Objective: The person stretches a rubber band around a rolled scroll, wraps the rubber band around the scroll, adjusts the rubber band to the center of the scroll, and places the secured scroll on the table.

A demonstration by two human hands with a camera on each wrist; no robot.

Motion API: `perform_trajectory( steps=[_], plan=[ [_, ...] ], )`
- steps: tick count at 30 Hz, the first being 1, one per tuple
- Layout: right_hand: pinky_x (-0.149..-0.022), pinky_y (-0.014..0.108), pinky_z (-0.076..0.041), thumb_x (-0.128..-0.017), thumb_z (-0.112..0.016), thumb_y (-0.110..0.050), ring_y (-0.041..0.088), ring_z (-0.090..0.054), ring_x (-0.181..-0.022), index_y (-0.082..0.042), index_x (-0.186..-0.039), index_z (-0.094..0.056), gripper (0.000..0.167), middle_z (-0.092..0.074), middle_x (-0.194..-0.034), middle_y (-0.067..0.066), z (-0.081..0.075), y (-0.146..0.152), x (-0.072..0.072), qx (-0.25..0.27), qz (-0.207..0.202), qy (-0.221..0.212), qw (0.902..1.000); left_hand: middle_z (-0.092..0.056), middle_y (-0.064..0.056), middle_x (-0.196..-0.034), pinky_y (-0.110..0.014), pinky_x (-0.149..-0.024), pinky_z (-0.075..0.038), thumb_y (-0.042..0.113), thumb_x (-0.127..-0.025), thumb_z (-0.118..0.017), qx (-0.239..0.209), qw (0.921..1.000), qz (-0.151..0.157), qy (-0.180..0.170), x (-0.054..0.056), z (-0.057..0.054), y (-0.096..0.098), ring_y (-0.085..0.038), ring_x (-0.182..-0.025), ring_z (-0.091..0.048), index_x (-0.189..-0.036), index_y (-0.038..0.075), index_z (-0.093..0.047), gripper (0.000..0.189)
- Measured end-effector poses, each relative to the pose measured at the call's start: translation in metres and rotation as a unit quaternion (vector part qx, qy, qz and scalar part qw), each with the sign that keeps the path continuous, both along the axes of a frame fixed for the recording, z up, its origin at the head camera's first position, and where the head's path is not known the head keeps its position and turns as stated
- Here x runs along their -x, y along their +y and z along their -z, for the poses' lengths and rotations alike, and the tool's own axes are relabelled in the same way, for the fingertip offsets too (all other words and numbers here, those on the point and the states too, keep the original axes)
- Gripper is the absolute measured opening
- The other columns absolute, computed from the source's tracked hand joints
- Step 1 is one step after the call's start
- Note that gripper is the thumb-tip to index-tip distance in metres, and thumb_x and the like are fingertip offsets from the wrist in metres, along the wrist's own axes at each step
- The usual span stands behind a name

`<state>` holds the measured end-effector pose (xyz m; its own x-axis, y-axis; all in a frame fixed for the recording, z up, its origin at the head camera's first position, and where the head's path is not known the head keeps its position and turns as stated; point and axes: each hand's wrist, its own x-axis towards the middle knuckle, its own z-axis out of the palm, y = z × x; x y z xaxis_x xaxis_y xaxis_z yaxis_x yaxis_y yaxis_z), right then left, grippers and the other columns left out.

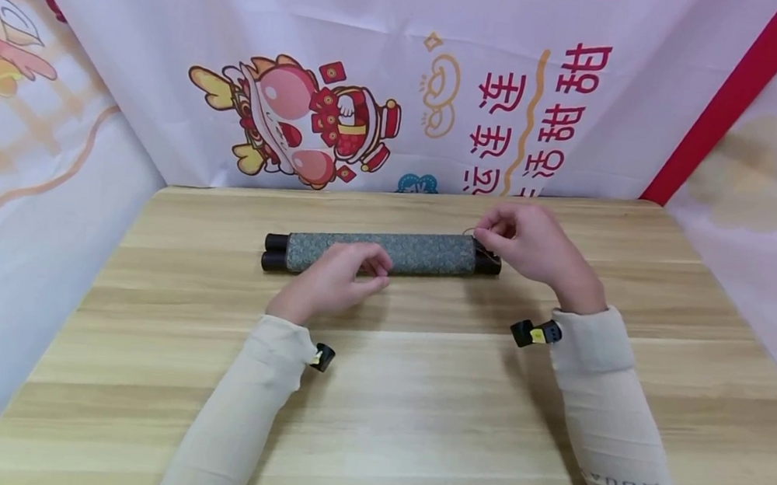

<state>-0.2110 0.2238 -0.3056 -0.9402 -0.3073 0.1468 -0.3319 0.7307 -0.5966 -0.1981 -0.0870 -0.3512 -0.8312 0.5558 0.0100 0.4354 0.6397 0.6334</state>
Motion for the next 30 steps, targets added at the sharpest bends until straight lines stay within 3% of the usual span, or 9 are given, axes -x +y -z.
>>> perform_trajectory(
  steps=[10,17,23,30],
  plan=[
    [-0.066,0.034,-0.049,-0.104,-0.067,-0.024,0.023,-0.060,-0.078,-0.006,-0.103,-0.078,0.022,-0.072,-0.093,0.012,0.004,0.009,0.004,-0.013,0.041,-0.028,0.9987,-0.067,-0.007,-0.136,-0.043,-0.115,-0.050,0.021,-0.103,-0.069,0.045,0.9978,0.005,0.049,0.017,0.005,0.014,-0.022,-0.130,-0.062,-0.141,0.008,-0.061,0.042],
    [-0.063,0.034,-0.045,-0.104,-0.066,-0.026,0.023,-0.055,-0.073,-0.007,-0.097,-0.077,0.023,-0.069,-0.087,0.009,0.006,0.016,0.003,-0.020,0.067,-0.018,0.9974,-0.045,-0.010,-0.165,-0.044,-0.130,-0.031,0.027,-0.102,-0.070,0.114,0.9895,0.024,0.086,0.025,0.002,0.046,-0.027,-0.156,-0.038,-0.160,0.009,-0.042,0.067],
    [-0.061,0.034,-0.045,-0.104,-0.068,-0.026,0.023,-0.055,-0.074,-0.005,-0.095,-0.076,0.024,-0.067,-0.085,0.010,0.006,0.021,0.004,-0.026,0.085,-0.011,0.9960,-0.042,-0.011,-0.167,-0.041,-0.131,-0.029,0.027,-0.101,-0.071,0.171,0.9773,0.048,0.116,0.031,-0.001,0.080,-0.028,-0.157,-0.037,-0.163,0.007,-0.037,0.074],
    [-0.062,0.034,-0.046,-0.102,-0.068,-0.025,0.023,-0.057,-0.076,-0.004,-0.096,-0.076,0.023,-0.069,-0.087,0.011,0.005,0.023,0.005,-0.026,0.094,-0.003,0.9952,-0.047,-0.008,-0.162,-0.041,-0.127,-0.036,0.030,-0.098,-0.074,0.219,0.9645,0.053,0.138,0.043,-0.001,0.109,-0.027,-0.150,-0.047,-0.160,0.009,-0.041,0.074]
  ],
)
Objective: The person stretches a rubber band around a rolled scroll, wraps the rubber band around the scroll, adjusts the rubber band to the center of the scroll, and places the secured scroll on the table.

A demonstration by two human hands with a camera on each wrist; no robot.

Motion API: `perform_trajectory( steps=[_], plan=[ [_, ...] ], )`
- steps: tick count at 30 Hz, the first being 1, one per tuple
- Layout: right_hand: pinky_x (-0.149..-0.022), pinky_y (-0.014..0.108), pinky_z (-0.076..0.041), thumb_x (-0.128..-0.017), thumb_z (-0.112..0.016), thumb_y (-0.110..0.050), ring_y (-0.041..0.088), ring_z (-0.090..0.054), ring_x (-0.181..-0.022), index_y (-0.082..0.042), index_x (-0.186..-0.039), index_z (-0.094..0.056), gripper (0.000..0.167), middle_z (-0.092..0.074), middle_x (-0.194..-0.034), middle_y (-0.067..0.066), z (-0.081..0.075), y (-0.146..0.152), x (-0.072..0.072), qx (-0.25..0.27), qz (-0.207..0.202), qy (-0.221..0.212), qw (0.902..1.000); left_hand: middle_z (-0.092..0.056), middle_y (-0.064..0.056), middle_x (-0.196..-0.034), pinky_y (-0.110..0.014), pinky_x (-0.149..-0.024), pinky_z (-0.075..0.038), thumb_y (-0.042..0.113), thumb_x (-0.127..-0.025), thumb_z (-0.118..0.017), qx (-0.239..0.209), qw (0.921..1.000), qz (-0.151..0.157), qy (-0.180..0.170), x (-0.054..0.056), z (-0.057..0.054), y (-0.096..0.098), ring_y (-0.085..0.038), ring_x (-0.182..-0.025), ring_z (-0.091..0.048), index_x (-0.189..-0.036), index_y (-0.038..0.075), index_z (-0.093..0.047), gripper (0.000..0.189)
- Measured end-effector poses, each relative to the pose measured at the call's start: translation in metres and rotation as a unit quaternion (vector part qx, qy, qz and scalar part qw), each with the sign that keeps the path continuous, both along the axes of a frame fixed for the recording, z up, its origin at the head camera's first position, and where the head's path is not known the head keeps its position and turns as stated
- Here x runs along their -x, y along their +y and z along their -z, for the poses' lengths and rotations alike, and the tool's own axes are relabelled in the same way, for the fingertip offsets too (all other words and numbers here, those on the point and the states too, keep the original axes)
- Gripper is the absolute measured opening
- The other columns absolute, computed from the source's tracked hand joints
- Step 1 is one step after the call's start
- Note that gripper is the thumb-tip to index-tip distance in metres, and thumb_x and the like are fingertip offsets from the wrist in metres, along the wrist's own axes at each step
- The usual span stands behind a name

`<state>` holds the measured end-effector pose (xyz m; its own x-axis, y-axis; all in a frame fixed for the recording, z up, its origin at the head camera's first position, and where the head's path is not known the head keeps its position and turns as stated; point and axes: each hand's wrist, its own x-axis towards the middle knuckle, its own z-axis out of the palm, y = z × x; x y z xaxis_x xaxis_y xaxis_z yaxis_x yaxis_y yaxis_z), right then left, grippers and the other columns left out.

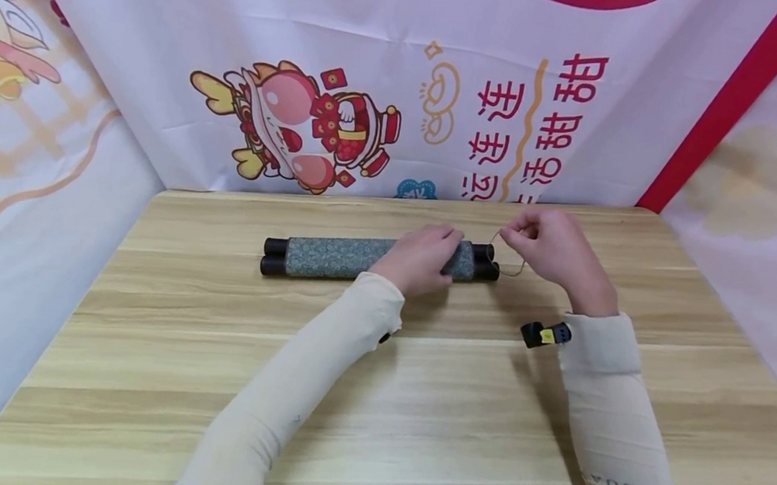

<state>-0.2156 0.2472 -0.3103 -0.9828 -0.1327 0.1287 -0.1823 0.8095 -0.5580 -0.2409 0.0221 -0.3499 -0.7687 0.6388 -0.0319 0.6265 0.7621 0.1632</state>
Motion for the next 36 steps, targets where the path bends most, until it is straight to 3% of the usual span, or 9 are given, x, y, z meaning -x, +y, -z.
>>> perform_trajectory(
  steps=[7,11,17,21,27,31,36],
  plan=[
    [-0.064,0.033,-0.045,-0.102,-0.069,-0.024,0.023,-0.056,-0.078,-0.004,-0.096,-0.077,0.022,-0.068,-0.086,0.010,-0.003,0.005,-0.002,0.001,0.005,0.008,1.0000,-0.055,-0.008,-0.153,-0.047,-0.116,-0.048,0.034,-0.094,-0.080,0.035,0.9994,-0.004,-0.001,0.014,0.009,0.020,-0.028,-0.141,-0.054,-0.152,0.011,-0.052,0.068],
    [-0.065,0.034,-0.046,-0.102,-0.069,-0.024,0.023,-0.057,-0.079,-0.005,-0.096,-0.078,0.022,-0.069,-0.086,0.010,-0.005,0.007,-0.002,-0.001,0.002,0.012,0.9999,-0.056,-0.009,-0.150,-0.048,-0.114,-0.050,0.033,-0.092,-0.082,0.027,0.9995,-0.007,-0.017,0.021,0.011,0.026,-0.029,-0.139,-0.055,-0.150,0.010,-0.053,0.068],
    [-0.064,0.033,-0.046,-0.102,-0.069,-0.024,0.024,-0.057,-0.080,-0.005,-0.095,-0.076,0.022,-0.068,-0.088,0.011,-0.007,0.008,-0.001,-0.001,0.002,0.007,1.0000,-0.061,-0.009,-0.146,-0.053,-0.114,-0.049,0.033,-0.085,-0.087,0.014,0.9982,-0.044,-0.038,0.025,0.010,0.036,-0.029,-0.134,-0.059,-0.145,0.012,-0.057,0.071],
    [-0.063,0.032,-0.045,-0.102,-0.070,-0.024,0.024,-0.056,-0.079,-0.004,-0.096,-0.076,0.022,-0.068,-0.089,0.012,-0.007,0.007,-0.001,0.001,0.005,0.003,1.0000,-0.068,-0.006,-0.132,-0.054,-0.107,-0.053,0.037,-0.078,-0.092,0.031,0.9968,-0.072,-0.013,0.027,0.011,0.045,-0.027,-0.123,-0.065,-0.128,0.014,-0.065,0.061],
    [-0.060,0.031,-0.046,-0.101,-0.071,-0.024,0.022,-0.057,-0.075,-0.004,-0.094,-0.076,0.021,-0.069,-0.085,0.010,-0.001,0.004,-0.001,0.007,0.001,0.004,1.0000,-0.073,0.000,-0.116,-0.047,-0.094,-0.057,0.040,-0.075,-0.085,0.070,0.9924,-0.101,0.005,0.039,0.026,0.055,-0.024,-0.107,-0.069,-0.108,0.018,-0.068,0.043],
    [-0.061,0.031,-0.046,-0.101,-0.070,-0.024,0.022,-0.057,-0.075,-0.004,-0.095,-0.076,0.022,-0.068,-0.085,0.010,0.001,0.005,-0.002,0.014,0.001,0.000,0.9999,-0.074,0.001,-0.115,-0.046,-0.091,-0.058,0.042,-0.076,-0.081,0.085,0.9905,-0.109,0.002,0.048,0.036,0.055,-0.025,-0.103,-0.070,-0.104,0.019,-0.071,0.038],
    [-0.061,0.032,-0.045,-0.101,-0.070,-0.024,0.022,-0.056,-0.074,-0.006,-0.095,-0.076,0.020,-0.067,-0.083,0.009,0.000,0.007,-0.001,0.014,0.007,0.002,0.9999,-0.075,0.001,-0.110,-0.046,-0.084,-0.060,0.042,-0.077,-0.080,0.075,0.9899,-0.120,-0.002,0.054,0.040,0.047,-0.025,-0.097,-0.070,-0.104,0.019,-0.071,0.037]
  ],
)
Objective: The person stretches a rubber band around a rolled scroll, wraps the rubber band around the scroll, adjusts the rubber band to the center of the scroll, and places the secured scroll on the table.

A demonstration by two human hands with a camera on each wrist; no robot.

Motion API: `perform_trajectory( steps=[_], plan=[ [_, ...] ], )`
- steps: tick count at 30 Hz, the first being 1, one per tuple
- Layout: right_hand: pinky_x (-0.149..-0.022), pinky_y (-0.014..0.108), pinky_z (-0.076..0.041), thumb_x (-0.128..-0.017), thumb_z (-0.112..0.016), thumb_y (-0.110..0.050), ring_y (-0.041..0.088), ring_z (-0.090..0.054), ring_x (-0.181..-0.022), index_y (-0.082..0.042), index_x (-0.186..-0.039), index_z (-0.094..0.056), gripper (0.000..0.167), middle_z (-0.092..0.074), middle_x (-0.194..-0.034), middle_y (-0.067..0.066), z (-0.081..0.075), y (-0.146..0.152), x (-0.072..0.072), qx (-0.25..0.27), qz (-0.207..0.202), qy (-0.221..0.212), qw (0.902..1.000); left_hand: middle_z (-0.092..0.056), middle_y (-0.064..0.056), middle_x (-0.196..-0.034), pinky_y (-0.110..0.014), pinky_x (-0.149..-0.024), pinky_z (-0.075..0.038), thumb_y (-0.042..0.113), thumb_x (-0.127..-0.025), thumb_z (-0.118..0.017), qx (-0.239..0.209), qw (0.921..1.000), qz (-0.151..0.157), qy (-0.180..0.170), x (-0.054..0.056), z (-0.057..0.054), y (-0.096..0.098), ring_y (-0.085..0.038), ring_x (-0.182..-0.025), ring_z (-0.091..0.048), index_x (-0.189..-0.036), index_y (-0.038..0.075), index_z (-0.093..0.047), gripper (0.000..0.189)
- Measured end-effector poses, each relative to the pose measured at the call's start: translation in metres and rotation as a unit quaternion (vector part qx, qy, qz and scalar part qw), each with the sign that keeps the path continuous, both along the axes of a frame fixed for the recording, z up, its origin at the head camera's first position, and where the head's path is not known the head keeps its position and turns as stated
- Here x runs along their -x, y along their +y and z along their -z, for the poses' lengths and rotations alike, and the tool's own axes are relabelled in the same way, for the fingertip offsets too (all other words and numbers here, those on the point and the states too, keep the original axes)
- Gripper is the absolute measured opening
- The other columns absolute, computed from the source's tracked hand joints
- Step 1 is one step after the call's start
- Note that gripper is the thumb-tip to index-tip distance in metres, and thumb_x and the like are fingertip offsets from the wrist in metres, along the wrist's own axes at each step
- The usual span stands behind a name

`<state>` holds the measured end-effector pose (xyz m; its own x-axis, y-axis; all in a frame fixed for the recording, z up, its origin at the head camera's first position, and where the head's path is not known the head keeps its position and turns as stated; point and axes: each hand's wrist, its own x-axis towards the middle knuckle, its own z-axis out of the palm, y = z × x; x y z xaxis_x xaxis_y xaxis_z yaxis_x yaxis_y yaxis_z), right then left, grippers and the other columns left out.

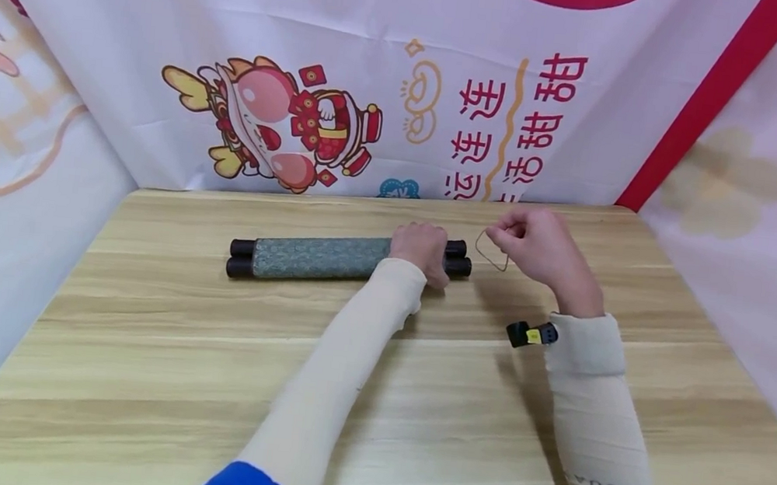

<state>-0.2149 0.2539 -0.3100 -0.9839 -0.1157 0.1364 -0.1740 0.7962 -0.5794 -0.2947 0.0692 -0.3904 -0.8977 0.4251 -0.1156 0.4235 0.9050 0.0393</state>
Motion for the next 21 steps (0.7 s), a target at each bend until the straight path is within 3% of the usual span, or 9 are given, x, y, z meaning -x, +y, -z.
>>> perform_trajectory(
  steps=[5,10,16,21],
  plan=[
    [-0.062,0.031,-0.045,-0.101,-0.070,-0.025,0.021,-0.057,-0.074,-0.007,-0.095,-0.077,0.020,-0.068,-0.083,0.008,-0.003,0.000,-0.001,0.001,-0.003,0.003,1.0000,-0.074,0.000,-0.105,-0.046,-0.077,-0.061,0.038,-0.076,-0.080,-0.024,0.9996,-0.011,0.009,-0.003,-0.003,-0.013,-0.021,-0.090,-0.069,-0.105,0.017,-0.069,0.037],
    [-0.062,0.031,-0.046,-0.102,-0.070,-0.024,0.020,-0.057,-0.073,-0.006,-0.097,-0.078,0.020,-0.069,-0.083,0.008,-0.003,-0.005,-0.001,-0.002,-0.012,0.004,0.9999,-0.073,-0.003,-0.107,-0.048,-0.077,-0.061,0.034,-0.075,-0.079,-0.035,0.9992,0.004,0.021,-0.012,-0.008,-0.032,-0.021,-0.093,-0.069,-0.113,0.014,-0.066,0.045],
    [-0.064,0.031,-0.046,-0.102,-0.069,-0.023,0.020,-0.057,-0.074,-0.006,-0.097,-0.078,0.020,-0.069,-0.084,0.008,-0.002,-0.012,-0.001,0.001,-0.027,0.006,0.9996,-0.072,-0.003,-0.105,-0.047,-0.074,-0.060,0.033,-0.073,-0.082,-0.042,0.9974,0.018,0.056,-0.032,-0.018,-0.053,-0.023,-0.091,-0.069,-0.116,0.014,-0.064,0.051],
    [-0.065,0.032,-0.048,-0.101,-0.069,-0.021,0.021,-0.058,-0.073,-0.006,-0.097,-0.078,0.018,-0.069,-0.085,0.009,-0.002,-0.017,-0.002,-0.001,-0.034,0.007,0.9994,-0.071,-0.004,-0.099,-0.045,-0.069,-0.058,0.033,-0.072,-0.081,-0.051,0.9959,0.011,0.074,-0.053,-0.024,-0.067,-0.023,-0.085,-0.066,-0.118,0.012,-0.063,0.053]
  ],
)
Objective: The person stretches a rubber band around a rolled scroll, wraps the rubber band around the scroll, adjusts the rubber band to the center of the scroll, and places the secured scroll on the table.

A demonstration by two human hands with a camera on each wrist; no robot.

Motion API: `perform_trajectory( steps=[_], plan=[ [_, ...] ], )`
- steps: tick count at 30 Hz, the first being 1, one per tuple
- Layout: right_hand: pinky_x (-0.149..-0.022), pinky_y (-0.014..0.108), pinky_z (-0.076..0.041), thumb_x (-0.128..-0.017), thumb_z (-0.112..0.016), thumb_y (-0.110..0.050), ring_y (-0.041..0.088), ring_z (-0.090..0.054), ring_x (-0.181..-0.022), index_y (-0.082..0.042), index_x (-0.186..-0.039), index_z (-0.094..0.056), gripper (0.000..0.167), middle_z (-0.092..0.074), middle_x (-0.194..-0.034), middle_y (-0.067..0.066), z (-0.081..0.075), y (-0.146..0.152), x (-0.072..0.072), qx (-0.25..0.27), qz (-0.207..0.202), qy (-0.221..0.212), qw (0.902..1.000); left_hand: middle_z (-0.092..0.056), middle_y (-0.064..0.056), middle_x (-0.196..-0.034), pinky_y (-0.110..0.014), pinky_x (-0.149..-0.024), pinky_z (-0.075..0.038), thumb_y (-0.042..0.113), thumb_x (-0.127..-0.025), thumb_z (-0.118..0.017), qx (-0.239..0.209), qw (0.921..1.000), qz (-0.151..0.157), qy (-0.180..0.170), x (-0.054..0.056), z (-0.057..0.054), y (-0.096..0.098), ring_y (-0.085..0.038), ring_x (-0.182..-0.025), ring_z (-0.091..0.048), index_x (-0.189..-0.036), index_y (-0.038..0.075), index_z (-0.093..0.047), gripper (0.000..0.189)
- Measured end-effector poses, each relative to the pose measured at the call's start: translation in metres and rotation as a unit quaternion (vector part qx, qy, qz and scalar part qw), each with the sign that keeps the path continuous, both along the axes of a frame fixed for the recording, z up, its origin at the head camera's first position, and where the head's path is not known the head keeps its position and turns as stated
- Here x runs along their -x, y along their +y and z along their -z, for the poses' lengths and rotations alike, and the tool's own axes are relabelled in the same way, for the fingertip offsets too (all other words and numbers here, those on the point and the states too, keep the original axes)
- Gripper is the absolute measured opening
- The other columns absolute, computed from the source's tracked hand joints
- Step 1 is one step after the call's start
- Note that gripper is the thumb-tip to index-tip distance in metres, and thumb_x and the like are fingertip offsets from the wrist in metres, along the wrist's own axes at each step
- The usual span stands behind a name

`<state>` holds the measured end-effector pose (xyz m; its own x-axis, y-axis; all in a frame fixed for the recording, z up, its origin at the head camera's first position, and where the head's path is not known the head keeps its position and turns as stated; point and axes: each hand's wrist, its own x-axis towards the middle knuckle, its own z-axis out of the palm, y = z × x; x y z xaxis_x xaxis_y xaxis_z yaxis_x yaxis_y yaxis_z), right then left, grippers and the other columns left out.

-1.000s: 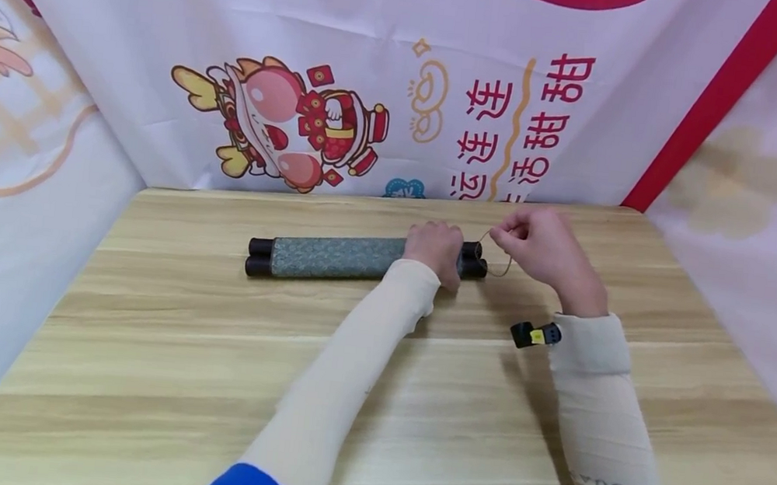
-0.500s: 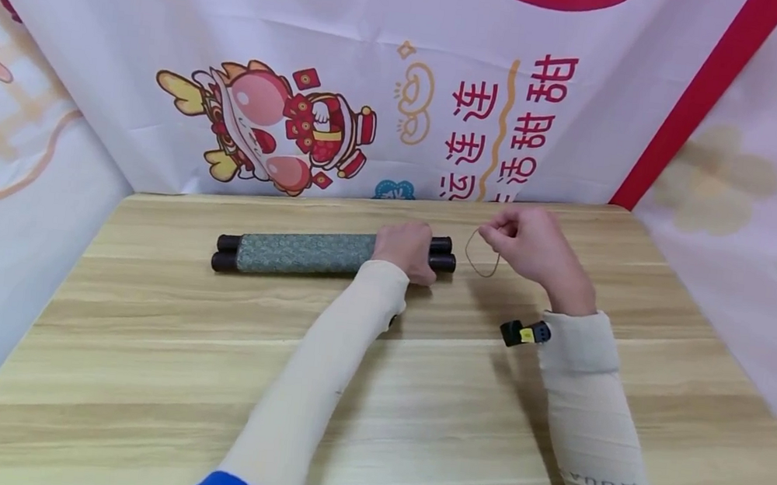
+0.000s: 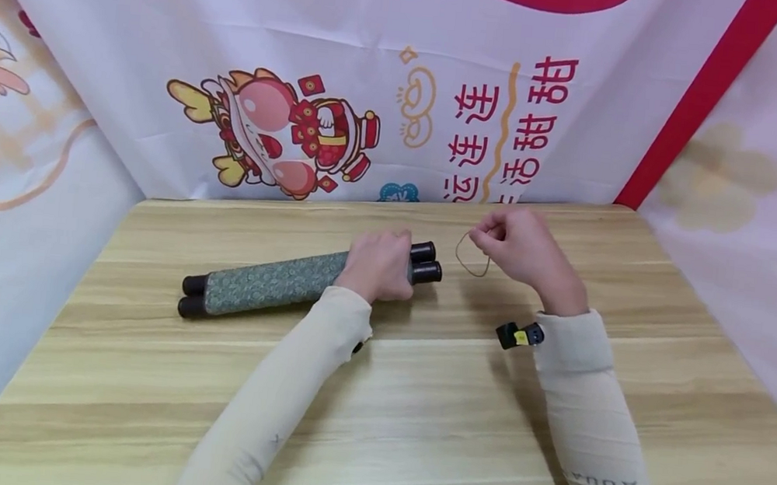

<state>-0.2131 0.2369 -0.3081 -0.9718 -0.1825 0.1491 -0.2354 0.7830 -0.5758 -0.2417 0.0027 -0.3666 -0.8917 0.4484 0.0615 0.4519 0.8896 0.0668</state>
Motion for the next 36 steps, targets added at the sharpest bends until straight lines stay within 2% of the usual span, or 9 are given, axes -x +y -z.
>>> perform_trajectory(
  steps=[6,11,17,21,28,36],
  plan=[
    [-0.072,0.034,-0.050,-0.102,-0.068,-0.021,0.023,-0.061,-0.079,-0.005,-0.099,-0.077,0.018,-0.071,-0.090,0.010,0.008,-0.010,0.001,-0.009,-0.020,-0.020,0.9996,-0.068,-0.001,-0.086,-0.043,-0.060,-0.053,0.030,-0.070,-0.079,-0.023,0.9996,-0.011,0.015,-0.024,0.002,-0.015,-0.024,-0.073,-0.063,-0.113,0.013,-0.062,0.049],
    [-0.070,0.034,-0.052,-0.103,-0.068,-0.024,0.023,-0.060,-0.079,-0.007,-0.105,-0.076,0.019,-0.070,-0.091,0.009,0.012,-0.020,-0.002,-0.026,-0.022,-0.055,0.9979,-0.068,-0.001,-0.085,-0.042,-0.058,-0.051,0.032,-0.068,-0.081,-0.034,0.9993,-0.016,0.002,-0.040,0.003,-0.018,-0.024,-0.073,-0.062,-0.113,0.013,-0.062,0.052],
    [-0.068,0.032,-0.052,-0.103,-0.068,-0.023,0.020,-0.061,-0.075,-0.009,-0.104,-0.076,0.017,-0.071,-0.088,0.006,0.017,-0.037,-0.005,-0.054,-0.067,-0.060,0.9945,-0.067,-0.001,-0.086,-0.041,-0.058,-0.050,0.032,-0.067,-0.083,-0.039,0.9990,-0.019,-0.012,-0.054,0.010,-0.018,-0.023,-0.073,-0.063,-0.114,0.014,-0.061,0.055],
    [-0.068,0.032,-0.052,-0.102,-0.069,-0.022,0.018,-0.061,-0.075,-0.009,-0.101,-0.076,0.015,-0.071,-0.086,0.005,0.017,-0.046,-0.008,-0.056,-0.092,-0.053,0.9928,-0.067,0.000,-0.085,-0.041,-0.056,-0.048,0.030,-0.066,-0.082,-0.039,0.9990,-0.019,-0.004,-0.057,0.011,-0.017,-0.022,-0.071,-0.062,-0.111,0.015,-0.061,0.052],
    [-0.067,0.032,-0.052,-0.102,-0.069,-0.019,0.018,-0.060,-0.073,-0.010,-0.100,-0.076,0.012,-0.071,-0.085,0.004,0.009,-0.053,-0.013,-0.060,-0.103,-0.046,0.9918,-0.068,-0.002,-0.088,-0.041,-0.057,-0.050,0.032,-0.067,-0.082,-0.039,0.9990,-0.014,0.017,-0.053,0.005,-0.011,-0.022,-0.073,-0.063,-0.113,0.014,-0.061,0.053],
    [-0.065,0.032,-0.051,-0.101,-0.071,-0.019,0.017,-0.059,-0.070,-0.010,-0.096,-0.074,0.011,-0.070,-0.080,0.003,0.004,-0.059,-0.019,-0.063,-0.121,-0.053,0.9892,-0.069,-0.002,-0.092,-0.042,-0.060,-0.051,0.033,-0.068,-0.082,-0.038,0.9987,-0.032,0.007,-0.051,0.005,-0.010,-0.023,-0.077,-0.065,-0.115,0.014,-0.061,0.055]
  ],
)
